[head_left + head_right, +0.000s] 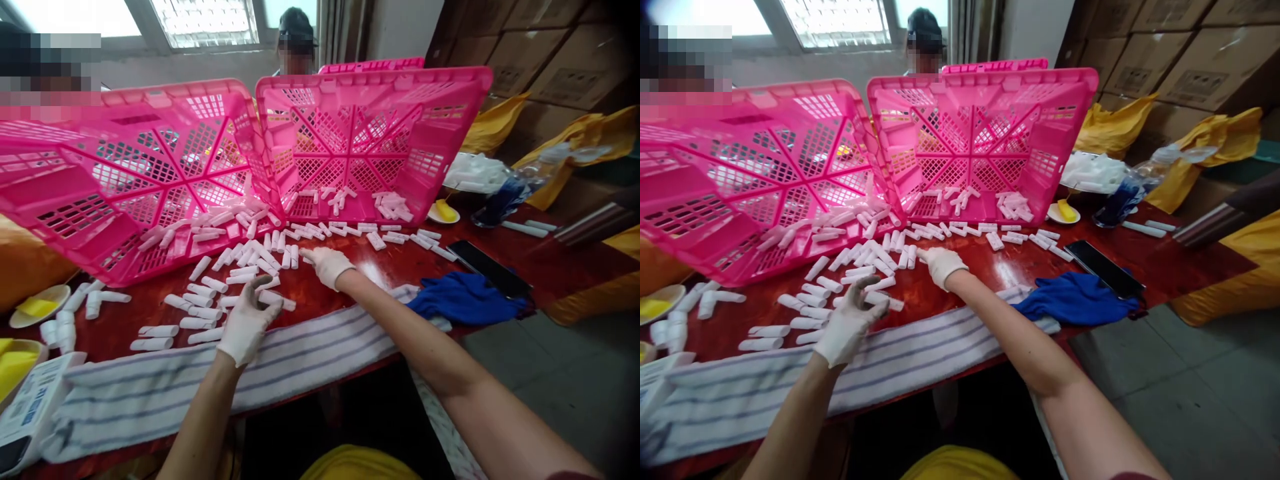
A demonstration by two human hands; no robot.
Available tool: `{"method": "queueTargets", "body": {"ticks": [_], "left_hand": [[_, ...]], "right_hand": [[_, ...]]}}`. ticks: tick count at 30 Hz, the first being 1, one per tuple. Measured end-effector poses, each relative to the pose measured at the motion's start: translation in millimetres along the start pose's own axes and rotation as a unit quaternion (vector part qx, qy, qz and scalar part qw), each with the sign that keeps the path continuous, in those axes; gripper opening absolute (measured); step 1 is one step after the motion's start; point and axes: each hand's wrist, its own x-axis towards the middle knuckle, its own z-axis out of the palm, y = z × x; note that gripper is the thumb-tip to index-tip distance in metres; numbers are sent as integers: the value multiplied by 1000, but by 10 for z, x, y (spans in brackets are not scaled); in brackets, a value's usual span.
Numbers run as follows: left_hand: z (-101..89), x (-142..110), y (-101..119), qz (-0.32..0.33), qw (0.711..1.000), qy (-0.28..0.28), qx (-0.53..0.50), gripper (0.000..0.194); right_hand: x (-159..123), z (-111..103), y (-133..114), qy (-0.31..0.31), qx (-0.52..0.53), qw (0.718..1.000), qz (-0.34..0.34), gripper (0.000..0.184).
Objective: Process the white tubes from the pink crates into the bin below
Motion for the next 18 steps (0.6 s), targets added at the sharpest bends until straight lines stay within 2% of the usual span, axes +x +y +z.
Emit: {"method": "queueTargets", "body": {"ticks": [2, 3, 4, 6, 8, 10, 13, 16, 18], "left_hand": [[31, -32, 32, -58, 987, -24, -146, 55], [55, -48, 45, -86, 975, -29, -203, 55], [88, -66, 58, -107, 962, -31, -251, 54], [184, -112, 88, -130, 938, -35, -321, 56], [312, -173, 128, -144, 921, -38, -359, 57], [448, -242, 172, -154, 915, -35, -372, 57], [611, -318, 222, -148, 912, -1, -382, 55], [699, -339, 239, -132, 908, 39, -396, 53], [730, -338, 235, -113, 917, 54, -379, 51]], "right_hand": [[-201, -26, 37, 31, 124, 992, -8, 36], [-316, -54, 39, 57, 221, 974, -4, 32], [-430, -89, 24, 86, 330, 940, 6, 28], [-627, -167, -59, 140, 518, 843, 33, 30], [-758, -238, -176, 187, 627, 754, 58, 38], [-830, -287, -279, 214, 673, 704, 71, 41], [-889, -317, -358, 231, 687, 685, 74, 34], [-958, -316, -385, 293, 652, 695, 74, 28], [-1016, -308, -414, 339, 612, 711, 69, 26]]}}
